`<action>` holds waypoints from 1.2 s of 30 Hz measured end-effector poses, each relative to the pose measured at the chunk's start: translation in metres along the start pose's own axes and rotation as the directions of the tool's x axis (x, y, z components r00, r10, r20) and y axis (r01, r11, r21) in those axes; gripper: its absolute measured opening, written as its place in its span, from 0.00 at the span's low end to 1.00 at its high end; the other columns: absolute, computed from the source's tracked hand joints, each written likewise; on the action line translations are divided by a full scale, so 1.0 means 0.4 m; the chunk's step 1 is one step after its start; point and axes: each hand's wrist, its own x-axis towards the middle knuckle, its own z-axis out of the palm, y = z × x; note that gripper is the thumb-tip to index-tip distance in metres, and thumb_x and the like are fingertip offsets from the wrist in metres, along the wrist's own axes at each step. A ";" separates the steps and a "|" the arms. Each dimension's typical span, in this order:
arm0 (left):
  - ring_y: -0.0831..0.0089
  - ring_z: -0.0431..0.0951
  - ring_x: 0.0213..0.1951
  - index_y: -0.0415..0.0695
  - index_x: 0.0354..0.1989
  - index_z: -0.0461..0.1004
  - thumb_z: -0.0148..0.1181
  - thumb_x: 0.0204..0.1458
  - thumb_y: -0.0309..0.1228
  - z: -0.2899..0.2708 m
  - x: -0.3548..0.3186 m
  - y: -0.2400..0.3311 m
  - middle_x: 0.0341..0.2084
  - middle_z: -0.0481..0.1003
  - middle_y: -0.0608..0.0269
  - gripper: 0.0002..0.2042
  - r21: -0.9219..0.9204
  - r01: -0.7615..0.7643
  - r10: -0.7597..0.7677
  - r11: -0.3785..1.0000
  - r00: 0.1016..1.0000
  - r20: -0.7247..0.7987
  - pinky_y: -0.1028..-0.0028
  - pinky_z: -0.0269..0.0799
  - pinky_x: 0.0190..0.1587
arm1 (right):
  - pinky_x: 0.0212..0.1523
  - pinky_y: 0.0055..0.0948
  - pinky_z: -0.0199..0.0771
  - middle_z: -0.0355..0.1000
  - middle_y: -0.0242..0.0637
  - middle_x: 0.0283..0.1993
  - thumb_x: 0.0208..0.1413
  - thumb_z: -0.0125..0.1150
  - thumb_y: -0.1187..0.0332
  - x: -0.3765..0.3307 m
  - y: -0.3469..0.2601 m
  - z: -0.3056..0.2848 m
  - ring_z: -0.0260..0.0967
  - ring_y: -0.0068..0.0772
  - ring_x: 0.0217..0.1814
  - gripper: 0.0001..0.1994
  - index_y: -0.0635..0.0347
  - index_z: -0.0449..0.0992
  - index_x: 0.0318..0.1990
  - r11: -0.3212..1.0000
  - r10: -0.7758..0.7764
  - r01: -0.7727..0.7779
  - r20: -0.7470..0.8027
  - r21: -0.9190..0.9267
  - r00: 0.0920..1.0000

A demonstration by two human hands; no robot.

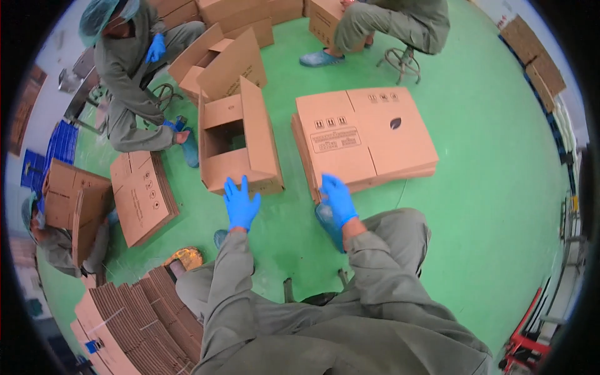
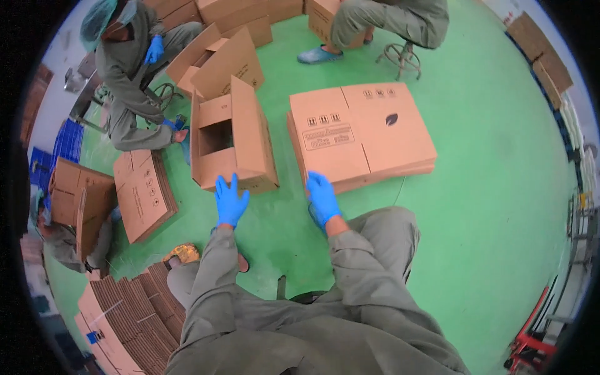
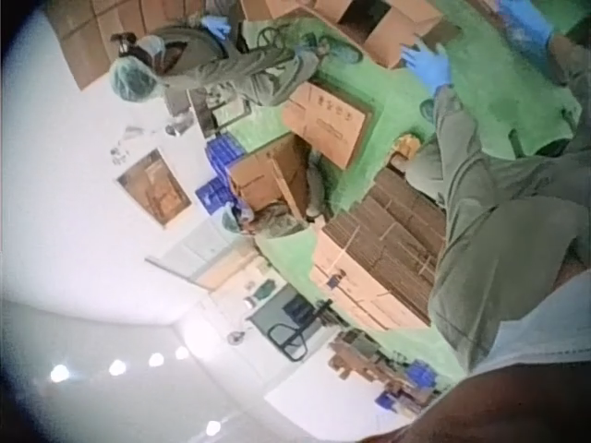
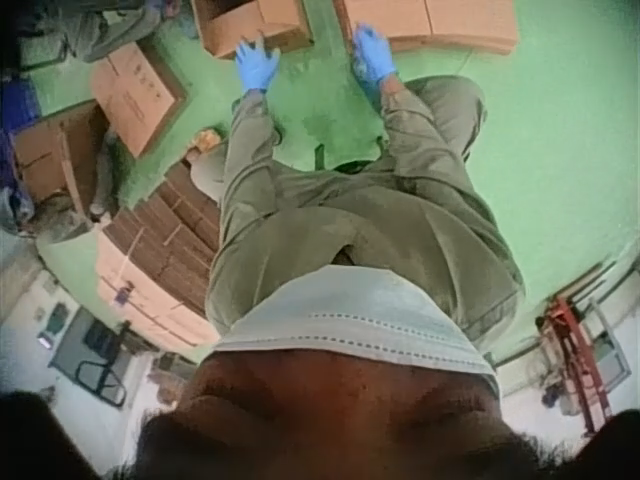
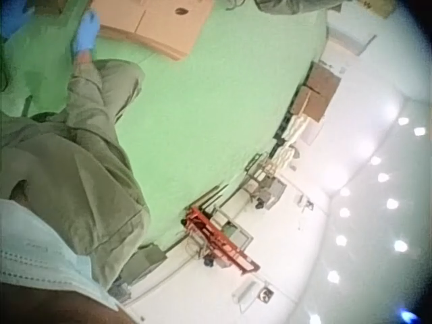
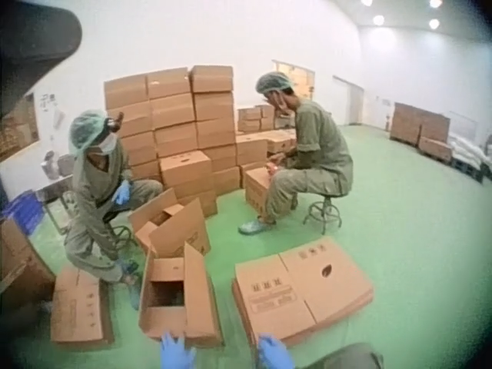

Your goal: Assembling and marking cardboard boxes in a logistics fulfillment center.

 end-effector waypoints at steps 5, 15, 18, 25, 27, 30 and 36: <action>0.42 0.56 0.62 0.42 0.59 0.63 0.60 0.49 0.41 -0.007 0.024 0.034 0.60 0.56 0.35 0.29 -0.117 0.149 -0.173 0.982 0.956 -0.236 0.53 0.57 0.61 | 0.47 0.25 0.69 0.73 0.35 0.49 0.61 0.54 0.65 -0.178 -0.363 -0.153 0.68 0.23 0.50 0.17 0.62 0.71 0.55 0.908 -0.413 0.418 0.114 -0.028 0.904; 0.54 0.68 0.55 0.34 0.57 0.64 0.59 0.53 0.45 0.211 -0.023 0.222 0.50 0.70 0.44 0.30 -0.623 0.190 -0.023 0.759 0.964 0.266 0.64 0.63 0.58 | 0.49 0.25 0.68 0.73 0.35 0.46 0.61 0.54 0.68 -0.241 -0.295 -0.319 0.68 0.23 0.46 0.14 0.65 0.74 0.51 0.798 -0.481 0.429 -0.016 -0.424 0.877; 0.57 0.65 0.60 0.34 0.62 0.60 0.56 0.54 0.53 0.248 0.041 0.266 0.57 0.67 0.46 0.36 -0.655 0.423 -0.007 0.627 0.843 0.537 0.65 0.61 0.60 | 0.48 0.25 0.68 0.74 0.35 0.47 0.62 0.53 0.64 -0.214 -0.307 -0.305 0.68 0.24 0.46 0.16 0.63 0.72 0.53 0.923 -0.289 0.295 0.059 -0.246 0.955; 0.57 0.59 0.64 0.41 0.68 0.51 0.46 0.55 0.62 0.376 0.249 0.240 0.64 0.57 0.49 0.42 -0.722 0.631 -0.010 0.283 0.755 0.656 0.55 0.56 0.62 | 0.50 0.33 0.69 0.72 0.35 0.51 0.63 0.49 0.57 0.019 -0.190 -0.407 0.70 0.31 0.49 0.20 0.54 0.67 0.60 0.991 0.039 -0.046 0.054 0.129 0.998; 0.57 0.55 0.66 0.42 0.70 0.48 0.43 0.55 0.64 0.427 0.357 0.240 0.66 0.55 0.49 0.43 -0.749 0.622 0.009 0.226 0.768 0.640 0.57 0.52 0.64 | 0.50 0.41 0.69 0.69 0.37 0.55 0.62 0.50 0.54 0.122 -0.047 -0.453 0.68 0.36 0.53 0.23 0.51 0.64 0.61 0.959 0.277 -0.264 -0.162 0.101 0.947; 0.57 0.52 0.68 0.43 0.71 0.44 0.37 0.55 0.66 0.431 0.544 0.315 0.68 0.51 0.50 0.44 -0.849 0.510 -0.017 0.139 0.859 0.512 0.58 0.48 0.67 | 0.51 0.49 0.68 0.61 0.43 0.63 0.61 0.48 0.47 0.199 0.151 -0.497 0.64 0.45 0.59 0.29 0.52 0.56 0.65 0.875 0.467 -0.420 -0.188 0.240 0.864; 0.63 0.49 0.69 0.41 0.70 0.49 0.35 0.59 0.61 0.531 0.863 0.271 0.68 0.51 0.53 0.39 -0.896 0.408 -0.169 0.176 0.909 0.381 0.67 0.44 0.68 | 0.49 0.43 0.70 0.66 0.44 0.60 0.63 0.46 0.49 0.207 0.203 -0.483 0.68 0.41 0.56 0.29 0.56 0.57 0.65 0.802 0.597 -0.590 -0.097 0.097 0.796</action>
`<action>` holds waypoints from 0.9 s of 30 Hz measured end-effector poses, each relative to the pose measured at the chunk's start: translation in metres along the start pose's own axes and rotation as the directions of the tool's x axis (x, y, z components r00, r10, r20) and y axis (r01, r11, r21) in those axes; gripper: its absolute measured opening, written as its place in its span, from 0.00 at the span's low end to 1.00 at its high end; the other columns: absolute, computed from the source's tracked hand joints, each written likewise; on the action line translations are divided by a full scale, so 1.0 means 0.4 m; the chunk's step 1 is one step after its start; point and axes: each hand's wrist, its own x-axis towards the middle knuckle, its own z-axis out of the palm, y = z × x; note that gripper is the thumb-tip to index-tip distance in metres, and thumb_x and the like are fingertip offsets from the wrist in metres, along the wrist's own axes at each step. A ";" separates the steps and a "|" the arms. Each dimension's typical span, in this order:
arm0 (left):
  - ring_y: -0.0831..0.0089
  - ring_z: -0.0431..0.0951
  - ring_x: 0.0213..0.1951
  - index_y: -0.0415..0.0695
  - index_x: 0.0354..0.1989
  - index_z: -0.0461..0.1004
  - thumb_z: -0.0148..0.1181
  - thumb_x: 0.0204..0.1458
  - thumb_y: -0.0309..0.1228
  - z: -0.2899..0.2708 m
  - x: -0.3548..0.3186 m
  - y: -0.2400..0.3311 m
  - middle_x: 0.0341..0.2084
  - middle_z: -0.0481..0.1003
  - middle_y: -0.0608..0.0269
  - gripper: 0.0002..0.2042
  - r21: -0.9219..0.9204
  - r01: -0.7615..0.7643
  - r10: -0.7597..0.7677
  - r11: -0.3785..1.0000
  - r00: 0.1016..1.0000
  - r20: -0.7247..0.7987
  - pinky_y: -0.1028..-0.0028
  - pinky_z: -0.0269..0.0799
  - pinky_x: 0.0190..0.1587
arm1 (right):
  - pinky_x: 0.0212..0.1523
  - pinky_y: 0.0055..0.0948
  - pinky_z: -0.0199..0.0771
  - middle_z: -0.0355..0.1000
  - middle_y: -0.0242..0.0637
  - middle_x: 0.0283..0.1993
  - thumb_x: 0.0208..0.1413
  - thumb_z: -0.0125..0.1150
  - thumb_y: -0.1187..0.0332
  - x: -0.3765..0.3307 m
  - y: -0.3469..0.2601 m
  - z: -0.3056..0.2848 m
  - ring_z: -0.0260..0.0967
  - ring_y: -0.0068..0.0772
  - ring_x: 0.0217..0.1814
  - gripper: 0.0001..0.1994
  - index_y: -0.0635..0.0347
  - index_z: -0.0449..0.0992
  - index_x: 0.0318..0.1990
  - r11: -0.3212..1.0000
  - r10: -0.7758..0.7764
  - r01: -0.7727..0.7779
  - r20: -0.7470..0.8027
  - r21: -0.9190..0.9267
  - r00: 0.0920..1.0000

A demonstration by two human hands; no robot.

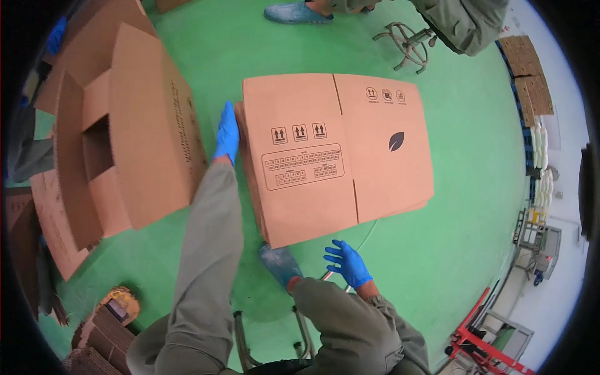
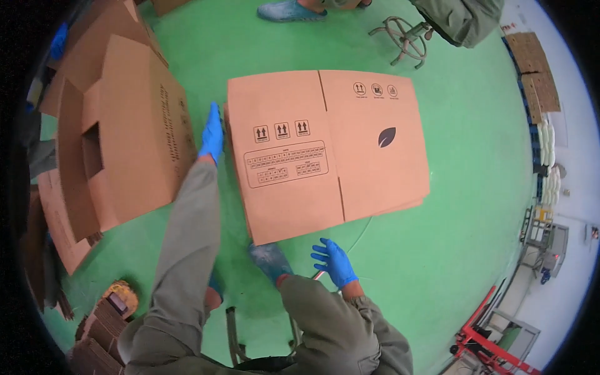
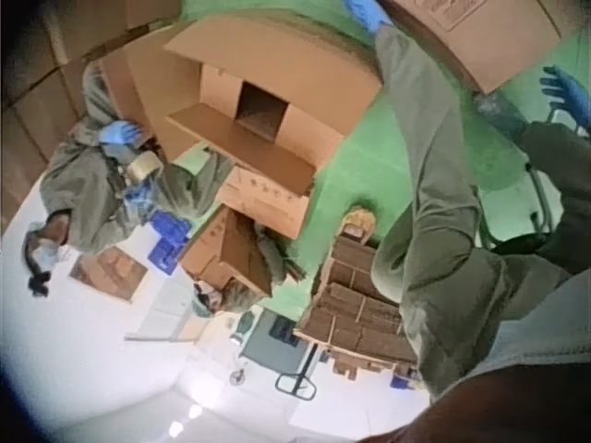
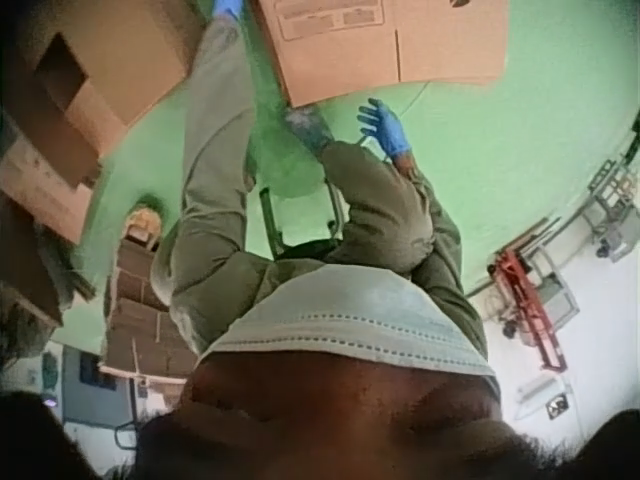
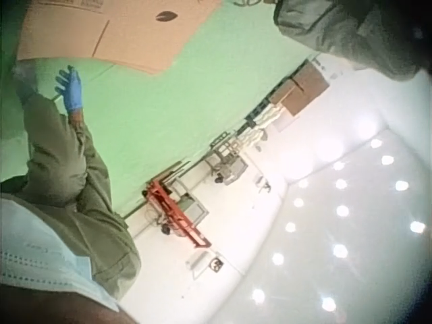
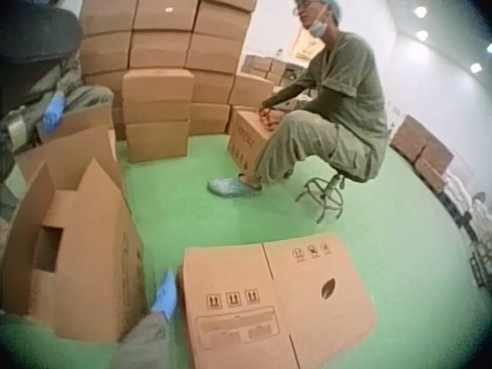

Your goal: Assembling and marking cardboard boxes in a logistics fulfillment center.

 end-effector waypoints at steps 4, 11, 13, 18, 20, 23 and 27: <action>0.62 0.54 0.68 0.39 0.67 0.54 0.36 0.61 0.56 0.012 0.099 -0.026 0.66 0.56 0.51 0.35 0.058 -0.112 0.102 0.992 0.983 0.154 0.68 0.48 0.68 | 0.50 0.41 0.71 0.68 0.43 0.58 0.64 0.44 0.51 -0.006 0.010 -0.054 0.69 0.38 0.54 0.25 0.56 0.62 0.63 0.999 0.046 -0.046 -0.005 -0.020 0.999; 0.53 0.67 0.60 0.39 0.60 0.65 0.44 0.59 0.55 0.001 0.209 -0.127 0.56 0.68 0.42 0.32 0.459 -0.269 0.201 0.847 0.961 0.192 0.64 0.61 0.60 | 0.55 0.45 0.68 0.59 0.46 0.65 0.64 0.44 0.45 0.017 0.034 -0.053 0.61 0.45 0.64 0.32 0.52 0.49 0.69 0.981 0.120 -0.140 0.147 0.135 0.982; 0.53 0.68 0.59 0.39 0.58 0.66 0.45 0.59 0.54 0.028 0.211 -0.132 0.55 0.70 0.44 0.30 0.342 -0.176 0.145 0.923 0.983 0.117 0.64 0.62 0.59 | 0.57 0.47 0.67 0.52 0.47 0.69 0.62 0.44 0.42 0.019 0.027 -0.034 0.58 0.48 0.67 0.36 0.48 0.43 0.71 0.937 0.049 -0.126 0.236 0.324 0.971; 0.52 0.69 0.57 0.39 0.57 0.67 0.44 0.59 0.52 -0.021 0.240 -0.211 0.53 0.71 0.44 0.29 0.229 -0.225 0.212 0.947 0.974 0.081 0.65 0.63 0.58 | 0.60 0.56 0.62 0.35 0.38 0.75 0.60 0.48 0.41 0.038 -0.052 0.053 0.49 0.51 0.71 0.40 0.35 0.33 0.72 0.944 -0.266 0.186 0.296 0.272 0.918; 0.52 0.70 0.56 0.38 0.57 0.67 0.43 0.60 0.51 -0.028 0.227 -0.225 0.53 0.71 0.44 0.28 0.219 -0.209 0.196 0.953 0.977 0.080 0.65 0.63 0.58 | 0.60 0.55 0.62 0.43 0.35 0.73 0.61 0.49 0.44 0.060 -0.061 0.067 0.51 0.48 0.70 0.36 0.41 0.41 0.71 0.955 -0.217 0.168 0.188 0.243 0.958; 0.54 0.71 0.54 0.37 0.56 0.67 0.39 0.62 0.47 -0.061 0.171 -0.253 0.50 0.72 0.44 0.26 0.262 -0.213 0.184 0.941 0.974 0.131 0.65 0.64 0.56 | 0.59 0.52 0.63 0.62 0.34 0.62 0.62 0.49 0.46 0.068 -0.064 0.048 0.59 0.41 0.64 0.27 0.51 0.58 0.62 0.939 -0.203 0.229 -0.125 0.257 0.971; 0.56 0.69 0.57 0.35 0.56 0.65 0.39 0.63 0.46 -0.054 -0.118 -0.273 0.54 0.69 0.45 0.26 0.222 -0.207 0.178 0.953 0.973 0.143 0.65 0.61 0.59 | 0.58 0.41 0.65 0.65 0.41 0.62 0.62 0.48 0.46 0.088 -0.028 -0.086 0.63 0.36 0.60 0.28 0.58 0.65 0.59 0.921 -0.221 0.327 -0.408 0.210 0.886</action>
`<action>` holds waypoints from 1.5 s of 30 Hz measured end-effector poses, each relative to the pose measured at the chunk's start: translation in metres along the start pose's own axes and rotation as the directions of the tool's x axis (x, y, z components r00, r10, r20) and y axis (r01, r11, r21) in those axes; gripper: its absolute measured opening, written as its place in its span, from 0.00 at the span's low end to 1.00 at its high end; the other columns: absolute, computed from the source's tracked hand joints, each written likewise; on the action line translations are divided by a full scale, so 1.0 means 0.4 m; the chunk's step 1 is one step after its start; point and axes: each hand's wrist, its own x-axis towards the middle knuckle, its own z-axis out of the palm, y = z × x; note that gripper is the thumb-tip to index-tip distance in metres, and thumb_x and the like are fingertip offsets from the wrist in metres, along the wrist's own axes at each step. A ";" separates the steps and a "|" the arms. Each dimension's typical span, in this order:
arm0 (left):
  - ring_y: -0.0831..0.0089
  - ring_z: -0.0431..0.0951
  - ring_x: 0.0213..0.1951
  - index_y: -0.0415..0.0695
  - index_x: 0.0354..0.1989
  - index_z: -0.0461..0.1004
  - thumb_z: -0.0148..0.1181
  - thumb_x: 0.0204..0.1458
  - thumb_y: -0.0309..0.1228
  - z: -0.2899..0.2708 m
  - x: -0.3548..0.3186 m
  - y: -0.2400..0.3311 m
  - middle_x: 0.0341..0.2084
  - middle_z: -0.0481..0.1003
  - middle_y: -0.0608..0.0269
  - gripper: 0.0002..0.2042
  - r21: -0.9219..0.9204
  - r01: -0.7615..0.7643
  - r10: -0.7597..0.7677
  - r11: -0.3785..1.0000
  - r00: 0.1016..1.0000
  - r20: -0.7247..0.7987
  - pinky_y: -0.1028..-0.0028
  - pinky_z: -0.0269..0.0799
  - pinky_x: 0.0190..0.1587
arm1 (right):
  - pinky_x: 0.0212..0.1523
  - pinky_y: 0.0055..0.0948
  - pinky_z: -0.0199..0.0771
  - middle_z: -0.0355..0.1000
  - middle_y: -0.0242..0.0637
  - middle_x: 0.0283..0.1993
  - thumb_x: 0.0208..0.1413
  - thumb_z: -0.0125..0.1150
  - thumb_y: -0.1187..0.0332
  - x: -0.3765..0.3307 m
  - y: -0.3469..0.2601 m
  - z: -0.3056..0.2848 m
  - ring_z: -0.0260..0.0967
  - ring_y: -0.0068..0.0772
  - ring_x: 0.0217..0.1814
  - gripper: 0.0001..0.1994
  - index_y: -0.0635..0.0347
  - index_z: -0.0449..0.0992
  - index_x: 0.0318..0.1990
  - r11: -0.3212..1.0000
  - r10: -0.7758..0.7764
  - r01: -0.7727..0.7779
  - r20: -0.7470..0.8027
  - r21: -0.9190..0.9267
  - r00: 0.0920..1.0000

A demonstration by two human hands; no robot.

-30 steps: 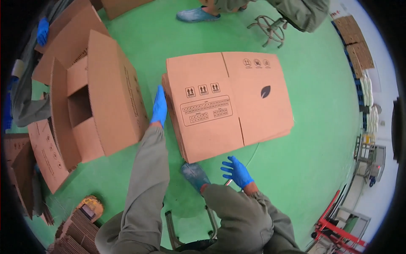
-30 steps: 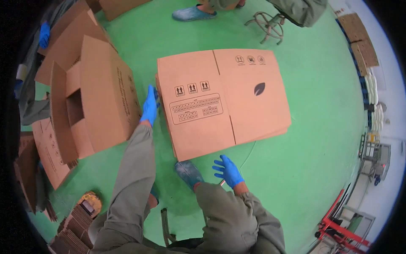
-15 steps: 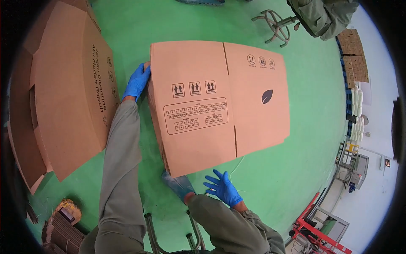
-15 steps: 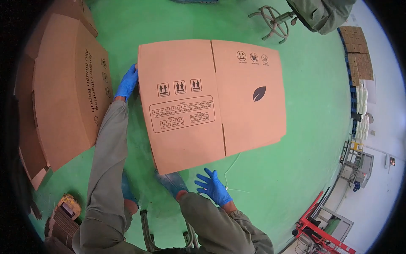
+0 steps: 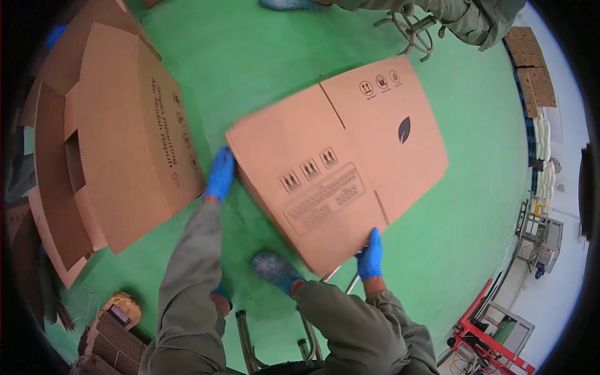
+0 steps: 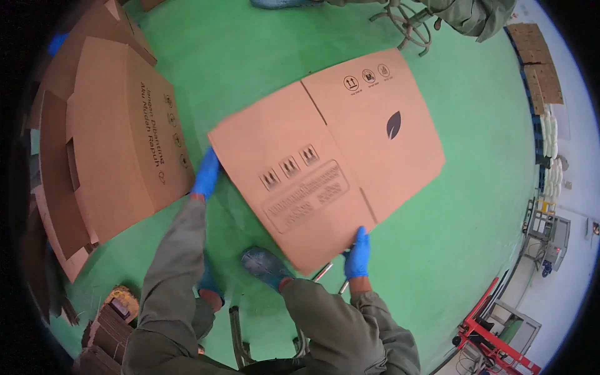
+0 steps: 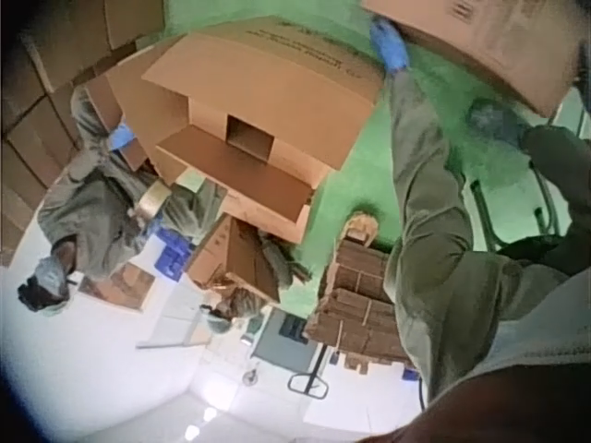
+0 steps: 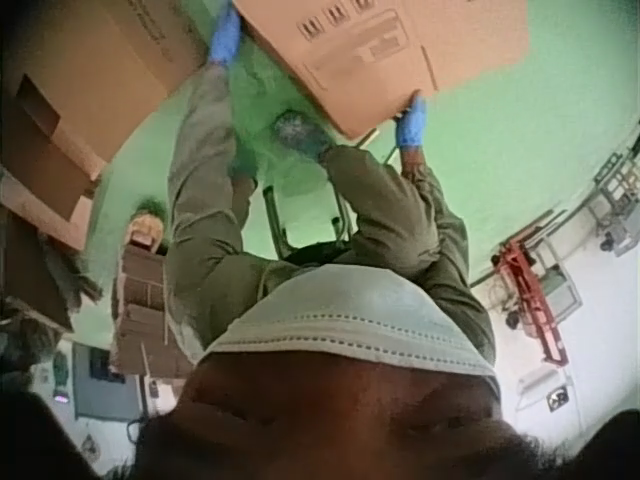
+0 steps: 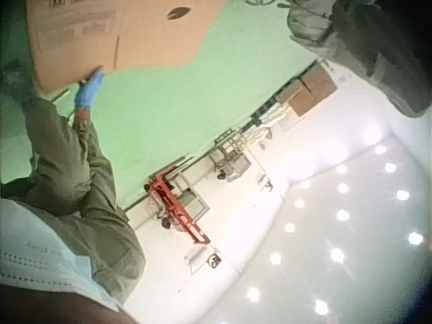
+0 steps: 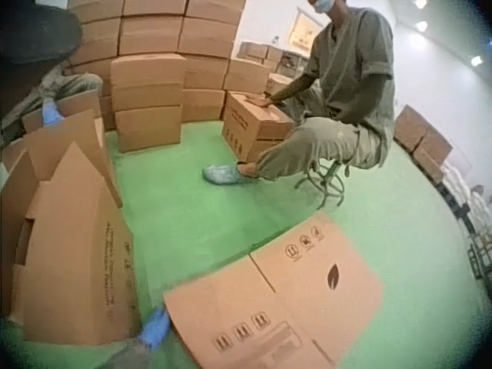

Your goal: Assembling and marking cardboard boxes in a logistics fulfillment center.

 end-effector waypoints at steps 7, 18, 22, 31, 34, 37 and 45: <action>0.54 0.68 0.58 0.37 0.58 0.66 0.52 0.56 0.45 0.153 -0.527 0.026 0.55 0.69 0.44 0.27 0.369 -0.356 -0.162 0.859 0.494 0.854 0.62 0.61 0.61 | 0.46 0.42 0.68 0.75 0.57 0.41 0.64 0.45 0.50 0.194 -0.141 -0.439 0.73 0.48 0.42 0.27 0.73 0.75 0.43 0.564 -0.625 0.103 -0.342 -0.819 0.702; 0.57 0.48 0.70 0.33 0.68 0.43 0.49 0.59 0.51 0.299 -0.241 0.220 0.67 0.50 0.42 0.40 -0.226 0.129 -0.096 0.966 0.984 0.152 0.68 0.45 0.69 | 0.66 0.54 0.51 0.50 0.55 0.70 0.61 0.48 0.48 0.178 -0.163 -0.342 0.46 0.58 0.71 0.33 0.55 0.54 0.69 0.120 -0.794 0.115 -0.026 -0.986 0.607; 0.61 0.51 0.69 0.33 0.67 0.51 0.39 0.63 0.51 0.258 0.005 0.243 0.67 0.54 0.46 0.34 -0.103 -0.141 0.151 0.985 0.984 0.097 0.69 0.45 0.69 | 0.63 0.66 0.45 0.38 0.44 0.75 0.63 0.37 0.43 0.156 -0.150 -0.256 0.35 0.55 0.76 0.33 0.44 0.45 0.72 0.211 -0.693 -0.105 -0.224 -0.972 0.686; 0.72 0.69 0.55 0.40 0.57 0.69 0.44 0.62 0.39 0.349 0.255 0.244 0.54 0.72 0.58 0.20 -0.152 0.185 -0.076 0.971 0.840 0.537 0.70 0.62 0.60 | 0.68 0.54 0.43 0.44 0.48 0.74 0.63 0.40 0.48 0.153 -0.125 -0.287 0.40 0.55 0.74 0.31 0.48 0.49 0.71 0.182 -0.774 -0.076 -0.190 -0.980 0.604; 0.71 0.69 0.56 0.40 0.58 0.68 0.45 0.63 0.32 0.332 0.271 0.228 0.55 0.70 0.60 0.17 -0.119 0.366 -0.234 0.923 0.779 0.582 0.70 0.63 0.61 | 0.68 0.54 0.41 0.42 0.47 0.74 0.62 0.44 0.49 0.146 -0.121 -0.260 0.39 0.55 0.75 0.32 0.48 0.48 0.71 0.216 -0.774 0.018 -0.160 -0.976 0.613; 0.73 0.69 0.55 0.41 0.58 0.68 0.44 0.63 0.33 0.361 0.277 0.204 0.55 0.70 0.61 0.17 -0.029 0.272 -0.205 0.962 0.787 0.582 0.71 0.64 0.60 | 0.68 0.54 0.41 0.42 0.47 0.74 0.62 0.44 0.49 0.158 -0.119 -0.301 0.39 0.55 0.75 0.32 0.48 0.49 0.71 0.168 -0.795 0.018 -0.125 -0.986 0.594; 0.75 0.74 0.43 0.40 0.52 0.73 0.47 0.61 0.37 0.557 0.064 0.065 0.45 0.76 0.63 0.17 0.225 0.016 -0.182 0.974 0.646 0.742 0.70 0.71 0.48 | 0.71 0.49 0.37 0.42 0.57 0.73 0.63 0.42 0.57 0.018 0.010 -0.507 0.37 0.57 0.75 0.30 0.60 0.48 0.70 0.191 -0.685 -0.110 -0.212 -0.976 0.697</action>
